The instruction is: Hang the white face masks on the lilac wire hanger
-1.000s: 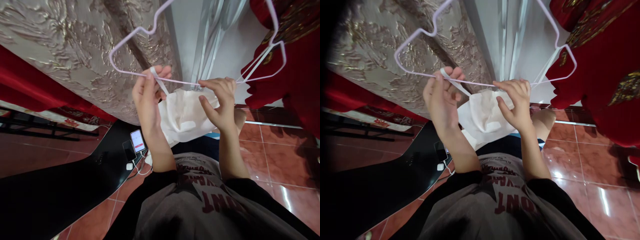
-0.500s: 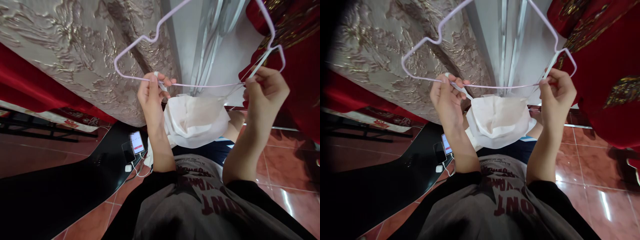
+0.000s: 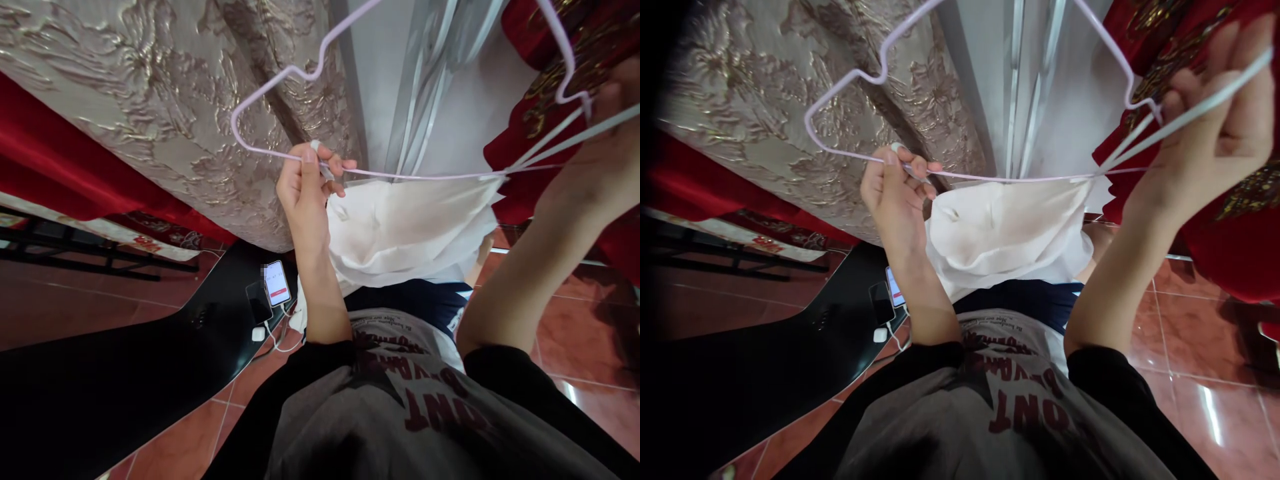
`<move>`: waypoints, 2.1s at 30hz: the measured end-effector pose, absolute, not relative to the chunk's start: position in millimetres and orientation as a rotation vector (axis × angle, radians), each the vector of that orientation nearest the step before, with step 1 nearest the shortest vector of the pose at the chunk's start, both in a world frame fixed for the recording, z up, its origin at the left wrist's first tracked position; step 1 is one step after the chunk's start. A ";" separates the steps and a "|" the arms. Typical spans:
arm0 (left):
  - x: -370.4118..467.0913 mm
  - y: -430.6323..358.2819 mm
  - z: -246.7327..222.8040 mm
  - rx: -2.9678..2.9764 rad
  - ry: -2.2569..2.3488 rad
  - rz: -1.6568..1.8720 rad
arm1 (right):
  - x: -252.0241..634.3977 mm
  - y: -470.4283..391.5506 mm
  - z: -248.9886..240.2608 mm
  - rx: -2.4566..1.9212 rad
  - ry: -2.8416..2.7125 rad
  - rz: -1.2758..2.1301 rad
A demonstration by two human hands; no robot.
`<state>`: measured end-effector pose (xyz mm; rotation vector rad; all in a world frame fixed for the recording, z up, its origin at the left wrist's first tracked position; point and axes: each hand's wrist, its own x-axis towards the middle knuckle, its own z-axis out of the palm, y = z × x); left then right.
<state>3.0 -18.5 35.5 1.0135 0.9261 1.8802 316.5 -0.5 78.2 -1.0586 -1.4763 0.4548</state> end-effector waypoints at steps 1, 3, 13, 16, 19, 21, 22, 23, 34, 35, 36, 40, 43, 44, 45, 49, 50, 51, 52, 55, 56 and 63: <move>2.8 -19.1 35.8 1.027 0.873 1.887 | 317.6 -2.4 72.8 -1.046 -1.426 0.427; 3.0 -19.6 35.6 1.039 0.779 1.895 | 318.6 -9.6 58.6 -1.017 -1.324 0.347; 13.6 -20.9 37.0 1.017 0.890 1.834 | 256.4 -22.1 30.3 -0.888 -1.563 0.059; 6.4 -20.2 34.3 1.031 0.978 1.882 | 242.8 -25.9 26.2 -1.035 -1.743 0.130; -12.8 -15.6 26.4 1.014 1.136 2.079 | 242.8 -29.2 20.8 -1.071 -1.702 0.094; -29.6 -12.2 21.4 0.973 1.239 2.282 | 246.0 -30.7 20.4 -1.092 -1.686 0.083; -37.7 -10.7 20.0 0.955 1.268 2.371 | 247.7 -31.2 21.1 -1.106 -1.688 0.082; -45.0 -9.4 19.6 0.963 1.267 2.433 | 249.2 -31.5 22.3 -1.119 -1.693 0.082; -62.5 8.0 103.7 1.852 1.105 1.710 | 242.7 -33.1 17.9 -1.131 -1.672 -0.012; -60.7 9.8 113.6 1.851 1.134 1.630 | 242.7 -32.9 16.9 -1.136 -1.676 -0.005; -58.7 12.0 121.1 1.799 1.179 1.577 | 243.3 -32.6 16.2 -1.141 -1.683 0.003; -53.7 24.6 119.4 1.610 1.277 1.555 | 247.8 -31.3 15.0 -1.132 -1.714 -0.015; -52.6 28.3 88.8 1.588 1.120 1.815 | 249.9 -29.6 14.5 -1.138 -1.731 -0.044; -50.6 26.6 76.2 1.479 1.098 1.892 | 249.6 -28.9 14.4 -1.140 -1.734 -0.050; -47.1 23.5 63.7 1.331 1.094 1.945 | 248.8 -28.4 14.4 -1.137 -1.733 -0.053; -20.5 6.0 26.4 1.000 0.945 1.912 | 238.8 -32.9 18.5 -1.114 -1.708 -0.050; -13.0 3.0 21.8 0.981 0.897 1.921 | 235.3 -35.9 20.4 -1.119 -1.704 -0.046; -6.4 1.0 19.3 0.983 0.851 1.933 | 232.2 -39.0 22.3 -1.139 -1.708 -0.029; -1.2 0.0 18.5 0.987 0.811 1.960 | 229.9 -41.6 23.5 -1.158 -1.709 -0.005; 6.0 -0.2 22.0 1.002 0.748 2.029 | 235.2 -41.4 19.8 -1.068 -1.509 -0.028; 5.9 -0.3 23.6 1.007 0.750 2.035 | 242.5 -38.0 15.9 -0.985 -1.371 -0.101; -4.7 0.3 18.5 1.053 0.720 2.013 | 326.9 -18.7 13.6 -0.886 -1.240 -0.248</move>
